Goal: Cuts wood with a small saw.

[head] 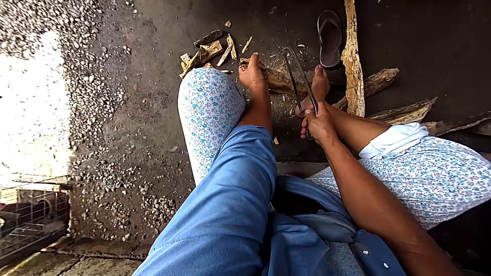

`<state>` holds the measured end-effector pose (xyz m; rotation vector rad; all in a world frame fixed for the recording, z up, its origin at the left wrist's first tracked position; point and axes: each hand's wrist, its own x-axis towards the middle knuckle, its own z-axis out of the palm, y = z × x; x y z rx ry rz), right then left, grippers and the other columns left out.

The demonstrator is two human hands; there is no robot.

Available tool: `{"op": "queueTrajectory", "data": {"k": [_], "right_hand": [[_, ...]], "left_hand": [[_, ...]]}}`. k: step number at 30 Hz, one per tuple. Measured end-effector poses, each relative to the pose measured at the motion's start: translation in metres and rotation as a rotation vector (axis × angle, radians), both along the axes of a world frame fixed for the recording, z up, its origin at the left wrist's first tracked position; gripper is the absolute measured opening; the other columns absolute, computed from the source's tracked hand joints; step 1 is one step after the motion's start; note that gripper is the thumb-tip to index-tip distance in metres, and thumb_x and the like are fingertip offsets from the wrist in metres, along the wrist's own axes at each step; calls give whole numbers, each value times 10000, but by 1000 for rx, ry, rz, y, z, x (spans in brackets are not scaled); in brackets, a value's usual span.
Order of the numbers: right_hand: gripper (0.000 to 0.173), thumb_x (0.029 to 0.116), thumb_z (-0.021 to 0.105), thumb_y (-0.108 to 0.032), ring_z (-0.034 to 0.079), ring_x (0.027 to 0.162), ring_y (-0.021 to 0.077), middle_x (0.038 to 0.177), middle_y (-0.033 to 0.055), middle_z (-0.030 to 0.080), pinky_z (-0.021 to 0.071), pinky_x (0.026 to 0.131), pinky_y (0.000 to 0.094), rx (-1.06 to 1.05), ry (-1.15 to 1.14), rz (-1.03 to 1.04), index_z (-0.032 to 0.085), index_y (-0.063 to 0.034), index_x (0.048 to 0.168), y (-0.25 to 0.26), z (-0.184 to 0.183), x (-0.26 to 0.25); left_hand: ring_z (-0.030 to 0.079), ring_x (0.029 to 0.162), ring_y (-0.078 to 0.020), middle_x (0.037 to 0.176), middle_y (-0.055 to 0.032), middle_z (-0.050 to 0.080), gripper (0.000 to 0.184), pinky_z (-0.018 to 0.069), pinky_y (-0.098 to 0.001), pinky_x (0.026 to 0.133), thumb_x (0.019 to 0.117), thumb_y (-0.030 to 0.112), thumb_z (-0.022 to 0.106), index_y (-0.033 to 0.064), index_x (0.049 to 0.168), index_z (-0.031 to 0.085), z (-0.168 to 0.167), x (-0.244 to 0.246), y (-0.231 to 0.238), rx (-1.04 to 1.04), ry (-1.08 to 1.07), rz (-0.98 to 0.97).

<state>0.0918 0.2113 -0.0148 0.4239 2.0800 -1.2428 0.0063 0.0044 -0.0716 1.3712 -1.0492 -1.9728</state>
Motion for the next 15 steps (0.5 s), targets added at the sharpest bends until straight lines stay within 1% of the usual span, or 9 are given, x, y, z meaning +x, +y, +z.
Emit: {"op": "queueTrajectory", "data": {"k": [2,4,7,9,11,12,15], "right_hand": [[227,1135,404,-237,593,477,196,700,79,532,575,458,383,-8,-59,-18,412,-83,1302,4,13,4],[235,1136,404,-266,610,473,211,683,85,544,588,458,391,1,-120,-24,403,-88,1288,14,34,18],[211,1135,398,-233,616,476,188,668,67,549,595,472,366,62,-140,21,422,-76,1273,38,67,42],[180,1134,395,-208,611,467,167,647,48,538,597,474,347,82,-152,16,427,-65,1238,43,77,48],[183,1132,403,-206,603,465,169,647,54,527,586,469,344,98,-178,9,419,-60,1243,33,74,35],[197,1132,407,-209,597,466,173,653,59,526,580,466,351,98,-183,18,415,-58,1259,26,65,24],[201,1125,420,-209,569,437,187,650,69,518,556,432,381,116,-140,53,409,-79,1278,1,21,-18]], "left_hand": [[640,700,-190,814,-119,626,297,576,-356,662,930,101,724,-9,1163,576,-2,3,1,7,4,16],[638,715,-189,826,-115,624,287,577,-356,674,936,102,715,-8,1164,580,-2,6,-1,18,10,12],[635,706,-191,815,-115,617,286,575,-357,669,930,103,715,-14,1150,574,-7,5,-4,39,5,15],[639,718,-199,827,-124,620,286,578,-366,677,922,86,702,-21,1151,567,-12,5,-8,59,2,15],[636,701,-190,807,-115,614,232,576,-356,660,925,69,681,-12,1107,562,-11,5,-10,70,6,-3],[636,700,-192,799,-114,615,208,574,-362,656,922,64,677,-12,1082,567,-10,5,-11,73,1,-17],[639,676,-192,764,-111,622,166,571,-363,632,901,41,675,-12,1025,578,-8,5,-9,64,11,-42]]}}
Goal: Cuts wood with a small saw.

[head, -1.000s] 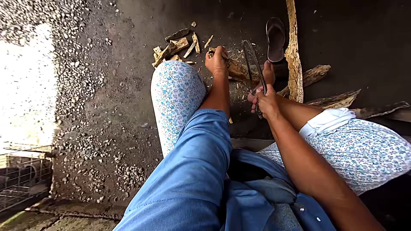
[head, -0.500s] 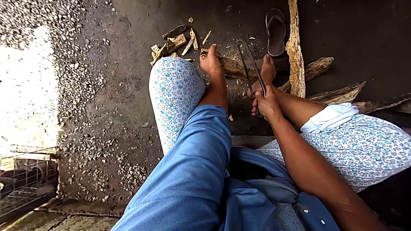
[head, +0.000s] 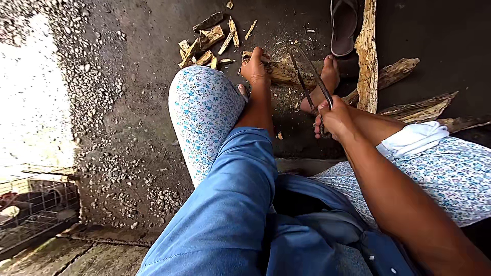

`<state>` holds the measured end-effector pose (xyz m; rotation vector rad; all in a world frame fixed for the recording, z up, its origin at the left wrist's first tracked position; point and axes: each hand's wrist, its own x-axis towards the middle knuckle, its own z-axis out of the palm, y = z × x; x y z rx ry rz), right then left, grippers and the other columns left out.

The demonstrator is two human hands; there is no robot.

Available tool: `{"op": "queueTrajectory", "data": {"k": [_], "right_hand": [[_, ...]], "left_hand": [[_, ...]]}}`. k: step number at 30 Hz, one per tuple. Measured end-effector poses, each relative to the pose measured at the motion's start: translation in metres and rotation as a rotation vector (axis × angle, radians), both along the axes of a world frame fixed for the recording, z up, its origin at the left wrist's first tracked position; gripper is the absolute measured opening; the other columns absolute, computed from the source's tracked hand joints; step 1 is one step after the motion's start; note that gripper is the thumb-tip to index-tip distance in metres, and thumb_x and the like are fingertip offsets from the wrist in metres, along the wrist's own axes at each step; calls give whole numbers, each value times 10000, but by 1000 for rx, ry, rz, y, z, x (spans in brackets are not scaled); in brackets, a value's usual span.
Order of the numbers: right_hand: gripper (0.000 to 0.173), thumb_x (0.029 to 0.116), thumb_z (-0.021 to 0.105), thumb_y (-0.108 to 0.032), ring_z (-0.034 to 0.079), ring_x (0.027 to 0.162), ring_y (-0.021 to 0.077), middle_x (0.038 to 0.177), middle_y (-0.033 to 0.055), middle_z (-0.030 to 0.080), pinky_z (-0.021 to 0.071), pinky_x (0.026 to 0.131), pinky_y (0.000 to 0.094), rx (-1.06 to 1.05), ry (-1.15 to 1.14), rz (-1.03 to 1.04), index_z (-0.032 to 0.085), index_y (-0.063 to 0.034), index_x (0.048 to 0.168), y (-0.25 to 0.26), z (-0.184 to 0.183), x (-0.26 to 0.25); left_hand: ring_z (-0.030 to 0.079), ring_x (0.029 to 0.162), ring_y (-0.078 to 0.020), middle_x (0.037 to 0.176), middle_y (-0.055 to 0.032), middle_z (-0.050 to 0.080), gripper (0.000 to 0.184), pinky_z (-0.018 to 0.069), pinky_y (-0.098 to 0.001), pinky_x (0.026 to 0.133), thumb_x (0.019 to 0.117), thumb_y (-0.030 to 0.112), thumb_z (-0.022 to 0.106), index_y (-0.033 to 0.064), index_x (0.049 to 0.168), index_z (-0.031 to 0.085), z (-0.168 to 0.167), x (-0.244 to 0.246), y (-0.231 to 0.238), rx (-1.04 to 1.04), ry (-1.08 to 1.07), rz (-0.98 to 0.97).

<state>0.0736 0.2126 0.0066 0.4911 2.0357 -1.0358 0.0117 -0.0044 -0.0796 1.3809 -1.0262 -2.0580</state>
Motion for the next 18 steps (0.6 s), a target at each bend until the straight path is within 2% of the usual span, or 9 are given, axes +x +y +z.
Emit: {"op": "queueTrajectory", "data": {"k": [3,6,10,14,18], "right_hand": [[224,1124,423,-240,574,443,203,670,80,532,557,433,400,16,16,9,409,-89,1289,-18,-20,-23],[214,1132,411,-244,609,474,197,687,77,567,577,459,385,-85,47,-75,403,-82,1271,-7,-29,-15],[222,1127,420,-216,638,514,186,722,65,594,594,490,366,-209,117,-156,394,-79,1300,5,-44,0],[223,1130,412,-222,595,476,171,701,54,561,563,448,345,-152,158,-159,412,-82,1303,-6,-38,0],[244,1130,410,-233,610,509,183,734,69,572,577,489,374,-101,214,-116,423,-64,1305,-11,-53,14]], "left_hand": [[631,673,-195,781,-118,616,199,570,-360,623,893,40,683,-14,1055,581,1,-2,1,-2,4,21],[634,694,-195,796,-122,622,216,569,-364,644,913,47,685,-21,1094,589,8,-7,6,-20,-9,11],[628,664,-182,763,-111,618,196,565,-346,627,924,48,683,-22,1085,595,9,-7,5,-37,-31,19],[637,678,-190,777,-115,626,217,568,-361,630,918,75,700,-16,1094,609,6,-8,4,-48,-52,27],[632,677,-183,776,-110,622,220,563,-352,626,925,74,691,-9,1102,592,6,-7,2,-50,-67,23]]}}
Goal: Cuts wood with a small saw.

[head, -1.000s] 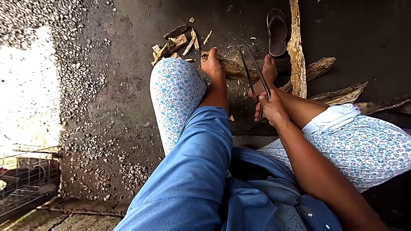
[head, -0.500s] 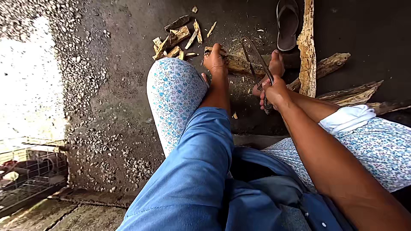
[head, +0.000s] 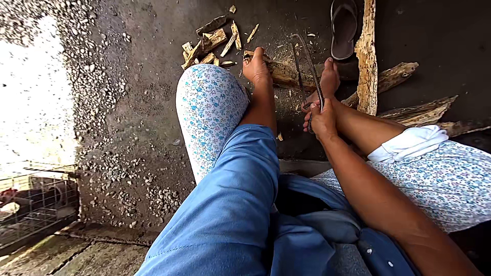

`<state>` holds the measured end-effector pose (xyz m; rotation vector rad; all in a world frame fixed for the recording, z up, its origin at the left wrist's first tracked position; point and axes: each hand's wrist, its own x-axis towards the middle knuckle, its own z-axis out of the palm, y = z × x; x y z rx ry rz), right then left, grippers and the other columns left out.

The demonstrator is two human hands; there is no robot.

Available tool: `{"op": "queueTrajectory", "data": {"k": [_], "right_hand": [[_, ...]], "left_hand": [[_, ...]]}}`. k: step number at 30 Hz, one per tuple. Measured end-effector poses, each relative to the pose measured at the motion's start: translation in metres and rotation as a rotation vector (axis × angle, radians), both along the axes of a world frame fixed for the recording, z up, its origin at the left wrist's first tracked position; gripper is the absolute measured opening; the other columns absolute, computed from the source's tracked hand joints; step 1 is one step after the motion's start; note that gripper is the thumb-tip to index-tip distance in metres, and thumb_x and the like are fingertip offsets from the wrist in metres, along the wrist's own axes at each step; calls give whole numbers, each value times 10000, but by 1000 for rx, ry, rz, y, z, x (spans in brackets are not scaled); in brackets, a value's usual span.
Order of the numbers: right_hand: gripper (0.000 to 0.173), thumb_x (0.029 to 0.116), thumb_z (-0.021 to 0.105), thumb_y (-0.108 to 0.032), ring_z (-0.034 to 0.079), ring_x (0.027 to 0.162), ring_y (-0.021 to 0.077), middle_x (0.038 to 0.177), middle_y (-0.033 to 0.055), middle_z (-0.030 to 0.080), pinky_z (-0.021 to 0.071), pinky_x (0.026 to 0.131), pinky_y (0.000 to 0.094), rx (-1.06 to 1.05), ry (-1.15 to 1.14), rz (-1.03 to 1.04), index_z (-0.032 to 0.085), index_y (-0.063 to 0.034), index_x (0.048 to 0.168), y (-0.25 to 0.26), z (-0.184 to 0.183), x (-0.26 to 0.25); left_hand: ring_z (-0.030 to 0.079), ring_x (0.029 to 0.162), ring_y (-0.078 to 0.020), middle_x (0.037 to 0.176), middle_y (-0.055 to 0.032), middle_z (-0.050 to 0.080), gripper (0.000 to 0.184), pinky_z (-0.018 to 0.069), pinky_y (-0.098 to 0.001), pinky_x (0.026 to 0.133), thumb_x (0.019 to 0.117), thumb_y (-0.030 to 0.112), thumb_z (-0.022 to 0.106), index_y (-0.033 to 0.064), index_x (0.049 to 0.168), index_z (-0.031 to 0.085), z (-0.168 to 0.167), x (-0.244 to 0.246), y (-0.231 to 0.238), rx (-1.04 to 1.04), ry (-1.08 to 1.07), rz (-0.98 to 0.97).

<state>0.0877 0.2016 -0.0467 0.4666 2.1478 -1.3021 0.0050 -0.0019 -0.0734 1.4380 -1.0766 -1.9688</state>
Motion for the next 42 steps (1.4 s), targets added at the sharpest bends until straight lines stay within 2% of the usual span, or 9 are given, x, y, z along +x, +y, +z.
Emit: {"op": "queueTrajectory", "data": {"k": [4,8,16,19,22,27,32,36,42], "right_hand": [[257,1128,405,-202,635,557,188,774,86,582,594,545,380,-33,59,13,410,-29,1319,-5,-17,17],[258,1129,398,-187,658,576,196,780,94,591,611,569,388,-91,2,-2,381,-29,1333,-4,-13,13],[212,1134,403,-231,624,484,186,676,70,558,591,468,353,45,-193,48,411,-74,1275,35,92,39],[190,1135,390,-213,613,466,165,656,54,546,590,465,332,61,-210,26,410,-58,1242,40,103,51],[210,1137,388,-217,615,472,176,656,68,548,586,472,347,78,-214,54,404,-47,1258,24,89,35],[305,1127,401,-250,610,509,217,755,98,571,569,476,409,122,-113,121,386,-51,1357,-16,16,-39],[285,1135,384,-276,617,502,230,718,97,564,581,476,425,84,-123,139,391,-66,1328,7,47,3],[237,1134,392,-208,621,511,166,691,58,551,591,510,352,150,-194,140,412,-38,1299,34,83,45],[328,1120,410,-234,623,535,254,793,144,581,574,499,441,194,-62,206,391,-34,1380,-24,7,-45]], "left_hand": [[643,771,-209,878,-135,639,306,569,-382,691,928,97,707,-11,1190,591,0,1,-1,8,-37,13],[649,773,-207,876,-133,641,298,571,-379,683,918,105,715,-1,1172,601,3,-1,2,13,-63,37],[632,874,-219,968,-131,628,363,551,-399,747,939,207,727,35,1231,598,6,-4,-1,48,-177,30],[646,884,-233,979,-140,639,394,562,-422,771,947,276,744,41,1229,602,0,-5,-3,51,-221,51],[644,925,-241,1020,-150,636,426,562,-436,799,955,315,746,42,1244,593,-1,-4,-6,58,-244,48],[645,905,-230,1000,-145,638,432,562,-419,785,957,351,749,43,1223,606,11,-5,5,31,-252,31],[643,919,-232,1012,-143,643,447,556,-418,795,951,350,759,45,1240,606,8,-11,0,49,-273,61],[631,890,-223,978,-127,626,429,546,-414,783,966,367,735,58,1228,594,-5,-3,-5,78,-312,86],[620,774,-191,866,-100,607,397,550,-387,707,959,370,747,50,1143,601,1,-8,-2,14,-261,25]]}}
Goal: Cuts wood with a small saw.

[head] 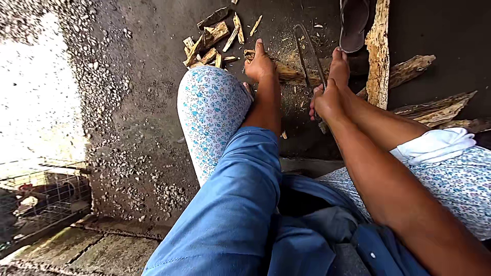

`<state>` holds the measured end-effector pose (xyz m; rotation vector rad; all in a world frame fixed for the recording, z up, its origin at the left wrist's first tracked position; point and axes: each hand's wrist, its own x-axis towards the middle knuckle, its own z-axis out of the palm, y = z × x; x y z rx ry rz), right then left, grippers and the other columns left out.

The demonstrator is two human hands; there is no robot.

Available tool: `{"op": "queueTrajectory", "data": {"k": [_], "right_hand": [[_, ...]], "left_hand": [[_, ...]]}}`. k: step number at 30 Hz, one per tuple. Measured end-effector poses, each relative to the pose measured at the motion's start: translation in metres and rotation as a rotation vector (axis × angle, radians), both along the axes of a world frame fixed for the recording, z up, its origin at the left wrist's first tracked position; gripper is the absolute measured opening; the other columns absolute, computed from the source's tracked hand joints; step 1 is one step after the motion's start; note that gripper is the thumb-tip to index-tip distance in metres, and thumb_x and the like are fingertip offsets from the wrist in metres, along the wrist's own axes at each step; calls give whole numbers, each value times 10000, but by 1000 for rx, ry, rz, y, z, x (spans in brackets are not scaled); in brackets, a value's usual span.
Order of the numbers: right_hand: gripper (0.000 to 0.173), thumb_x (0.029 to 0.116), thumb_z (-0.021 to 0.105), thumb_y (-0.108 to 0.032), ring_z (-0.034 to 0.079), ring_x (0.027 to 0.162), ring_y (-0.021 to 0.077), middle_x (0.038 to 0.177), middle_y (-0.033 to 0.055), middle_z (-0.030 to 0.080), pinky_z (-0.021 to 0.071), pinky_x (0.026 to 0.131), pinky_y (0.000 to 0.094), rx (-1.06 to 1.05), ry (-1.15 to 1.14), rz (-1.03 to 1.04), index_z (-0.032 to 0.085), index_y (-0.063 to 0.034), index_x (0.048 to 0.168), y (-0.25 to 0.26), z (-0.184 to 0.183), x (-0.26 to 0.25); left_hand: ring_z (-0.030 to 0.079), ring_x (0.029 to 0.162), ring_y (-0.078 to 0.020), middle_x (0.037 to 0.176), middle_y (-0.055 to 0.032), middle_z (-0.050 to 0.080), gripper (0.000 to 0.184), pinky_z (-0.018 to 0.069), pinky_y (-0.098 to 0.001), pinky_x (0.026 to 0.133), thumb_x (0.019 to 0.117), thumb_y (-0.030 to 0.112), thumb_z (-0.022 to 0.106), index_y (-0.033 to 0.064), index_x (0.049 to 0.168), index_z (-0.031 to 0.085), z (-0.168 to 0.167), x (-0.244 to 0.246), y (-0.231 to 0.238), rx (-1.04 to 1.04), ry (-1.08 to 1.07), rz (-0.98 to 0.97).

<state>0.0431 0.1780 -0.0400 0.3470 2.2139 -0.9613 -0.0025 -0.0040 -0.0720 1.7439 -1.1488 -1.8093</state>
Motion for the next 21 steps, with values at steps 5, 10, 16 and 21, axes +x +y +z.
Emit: {"op": "queueTrajectory", "data": {"k": [5,10,16,21], "right_hand": [[313,1131,399,-261,620,522,246,749,117,573,574,484,441,-36,-32,-9,387,-62,1372,13,31,29],[263,1131,408,-221,623,526,189,701,74,557,583,517,376,-9,-122,-62,408,-39,1320,42,57,68],[322,1120,417,-246,615,511,246,763,128,573,568,479,434,-27,-37,-10,390,-50,1374,-2,-4,-7],[275,1132,400,-273,606,498,222,687,87,551,570,472,412,-79,-121,-63,403,-69,1317,37,50,61]], "left_hand": [[629,829,-208,920,-118,622,434,553,-403,741,948,370,762,53,1194,595,5,-6,0,25,10,20],[644,877,-214,949,-122,638,461,560,-405,781,961,382,742,41,1227,585,-15,-1,-7,28,-28,25],[607,737,-176,834,-86,584,410,554,-366,688,962,349,746,42,1166,566,-6,0,-2,-13,74,21],[608,711,-167,791,-68,575,370,554,-358,671,969,339,740,60,1136,563,-10,3,-2,2,71,69]]}}
